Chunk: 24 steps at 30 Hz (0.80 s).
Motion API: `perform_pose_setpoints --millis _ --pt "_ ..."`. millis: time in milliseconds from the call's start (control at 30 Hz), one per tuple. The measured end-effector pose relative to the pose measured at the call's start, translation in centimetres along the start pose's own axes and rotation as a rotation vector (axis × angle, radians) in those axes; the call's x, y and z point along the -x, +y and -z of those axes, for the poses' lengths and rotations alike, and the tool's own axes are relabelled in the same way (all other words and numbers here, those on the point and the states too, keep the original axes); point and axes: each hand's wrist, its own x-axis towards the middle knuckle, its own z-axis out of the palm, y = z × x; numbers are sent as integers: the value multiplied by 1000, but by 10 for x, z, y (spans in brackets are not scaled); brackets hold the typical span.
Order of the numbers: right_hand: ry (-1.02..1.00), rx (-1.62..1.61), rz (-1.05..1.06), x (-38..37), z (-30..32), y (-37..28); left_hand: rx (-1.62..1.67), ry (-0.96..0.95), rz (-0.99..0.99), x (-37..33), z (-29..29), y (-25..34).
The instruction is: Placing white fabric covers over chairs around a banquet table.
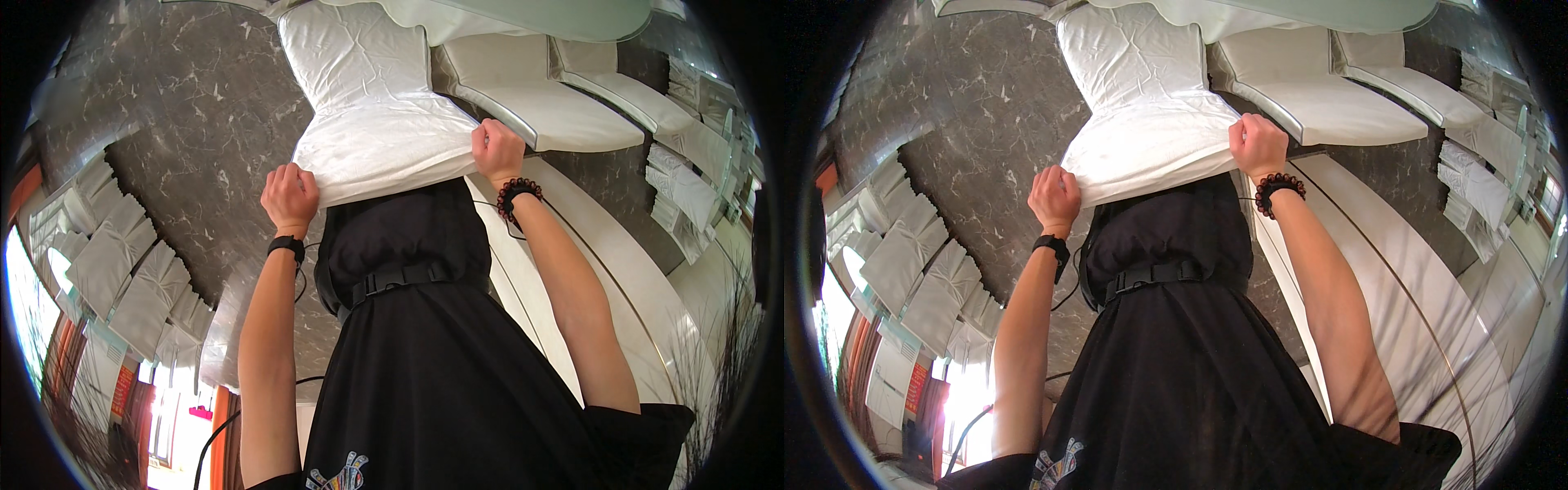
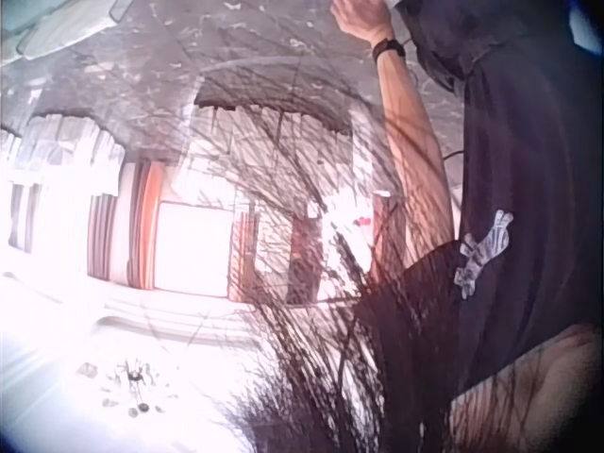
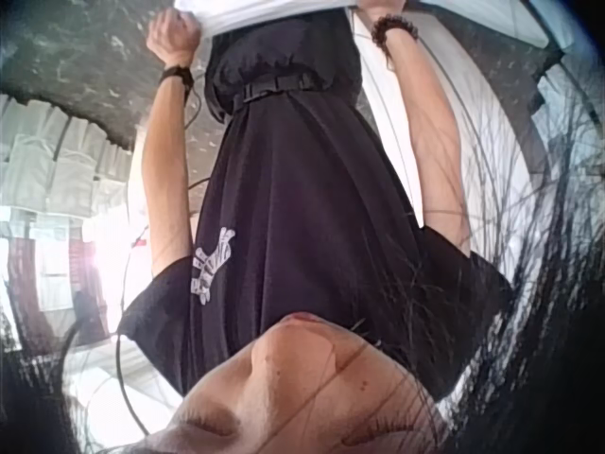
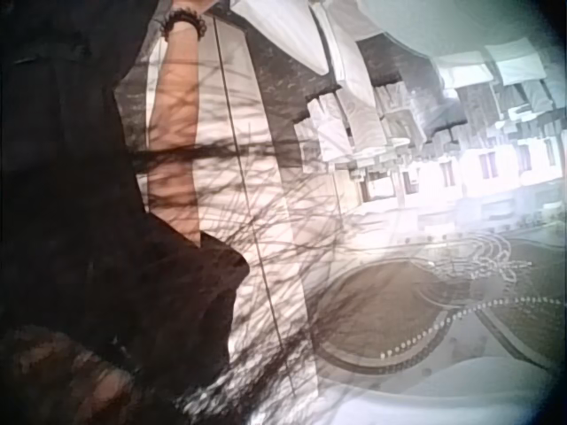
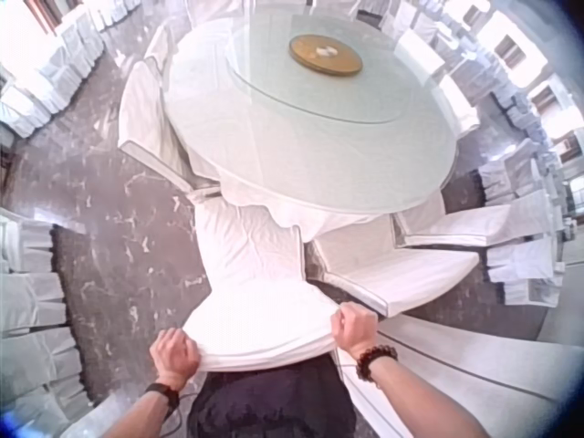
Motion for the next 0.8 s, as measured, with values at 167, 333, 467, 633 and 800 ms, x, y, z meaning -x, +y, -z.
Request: perform_pose_setpoints --millis 167,333,467,633,800 --pt "15 -4 9 0 -1 1 -4 9 -2 0 0 1" --pt "6 -12 7 -1 0 0 -16 49 -31 -1 -2 -3" --pt "14 -16 -12 0 -1 0 -25 36 -12 0 -3 -2" --pt "31 -6 -20 3 -2 3 -3 49 8 1 -5 -1" --pt "30 4 -37 2 -5 2 20 58 43 2 -5 -2"
